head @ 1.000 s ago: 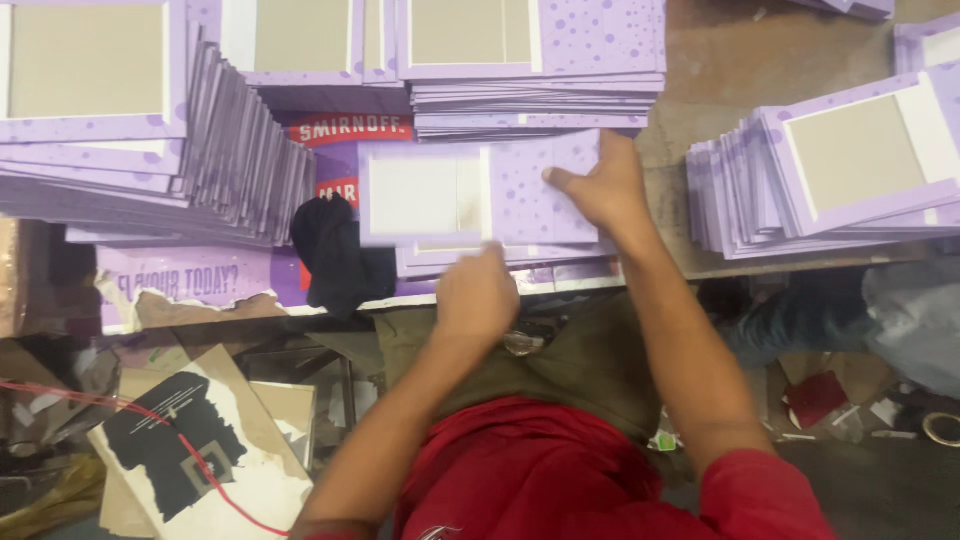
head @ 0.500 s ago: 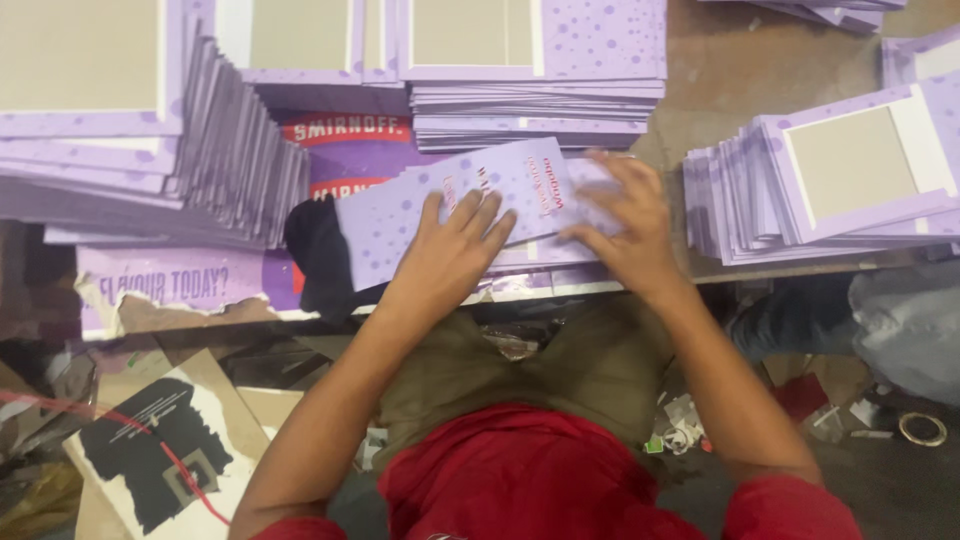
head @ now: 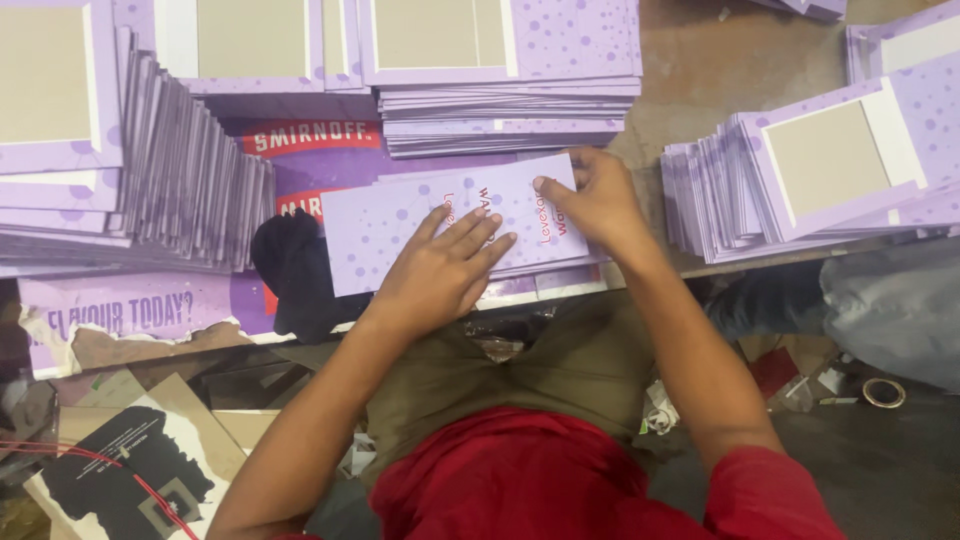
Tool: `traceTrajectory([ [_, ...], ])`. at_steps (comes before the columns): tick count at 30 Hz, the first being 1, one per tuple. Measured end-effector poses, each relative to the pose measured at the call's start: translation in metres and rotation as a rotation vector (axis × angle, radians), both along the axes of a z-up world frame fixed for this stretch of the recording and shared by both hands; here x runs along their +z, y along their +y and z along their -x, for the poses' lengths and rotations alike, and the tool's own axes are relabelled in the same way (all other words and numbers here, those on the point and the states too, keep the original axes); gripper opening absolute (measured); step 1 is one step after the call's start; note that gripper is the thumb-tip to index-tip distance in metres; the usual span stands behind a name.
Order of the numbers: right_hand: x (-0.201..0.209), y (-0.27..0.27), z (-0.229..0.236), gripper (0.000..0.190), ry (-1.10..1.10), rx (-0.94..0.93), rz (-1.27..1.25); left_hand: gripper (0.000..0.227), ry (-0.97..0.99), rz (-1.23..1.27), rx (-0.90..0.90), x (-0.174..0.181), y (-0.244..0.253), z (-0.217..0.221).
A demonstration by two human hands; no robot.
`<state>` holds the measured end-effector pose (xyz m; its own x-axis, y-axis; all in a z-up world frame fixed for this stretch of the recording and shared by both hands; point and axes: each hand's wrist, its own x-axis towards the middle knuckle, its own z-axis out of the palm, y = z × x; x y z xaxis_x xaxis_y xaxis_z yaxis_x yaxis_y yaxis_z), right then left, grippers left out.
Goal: The person repeatedly wipes the surface of purple cards with a black cloth, then folds each card in half and places it into a growing stack. The person handles the cards one at a time, alternating between wiping and folding.
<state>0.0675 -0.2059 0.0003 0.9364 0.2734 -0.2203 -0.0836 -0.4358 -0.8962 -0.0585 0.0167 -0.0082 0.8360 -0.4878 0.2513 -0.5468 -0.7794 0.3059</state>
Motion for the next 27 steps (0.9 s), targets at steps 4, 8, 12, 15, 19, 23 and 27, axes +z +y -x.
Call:
traceTrajectory([
  [4, -0.006, 0.007, -0.014, 0.046, -0.276, -0.026, 0.360, 0.047, 0.015, 0.048, -0.029, 0.012, 0.006, -0.005],
  [8, -0.004, 0.020, -0.024, 0.052, -0.415, -0.047, 0.448, 0.049, 0.100, 0.062, -0.046, 0.023, 0.013, -0.018],
  [12, 0.007, 0.017, -0.002, 0.072, -0.379, -0.024, 0.544, 0.051, 0.110, 0.129, -0.017, 0.020, 0.009, -0.019],
  [15, 0.014, 0.010, 0.041, 0.080, -0.247, 0.012, 0.539, 0.051, 0.117, 0.168, 0.006, 0.016, 0.012, -0.017],
  [19, 0.022, 0.005, 0.065, 0.075, -0.201, 0.004, 0.552, 0.055, 0.107, 0.146, -0.029, 0.012, 0.014, -0.020],
  [23, 0.013, 0.012, 0.026, 0.064, -0.250, -0.047, 0.499, 0.056, 0.089, 0.137, -0.040, 0.010, 0.015, -0.019],
  [27, -0.002, 0.025, -0.019, 0.049, -0.315, -0.091, 0.450, 0.046, 0.060, 0.143, -0.012, 0.010, 0.010, -0.017],
])
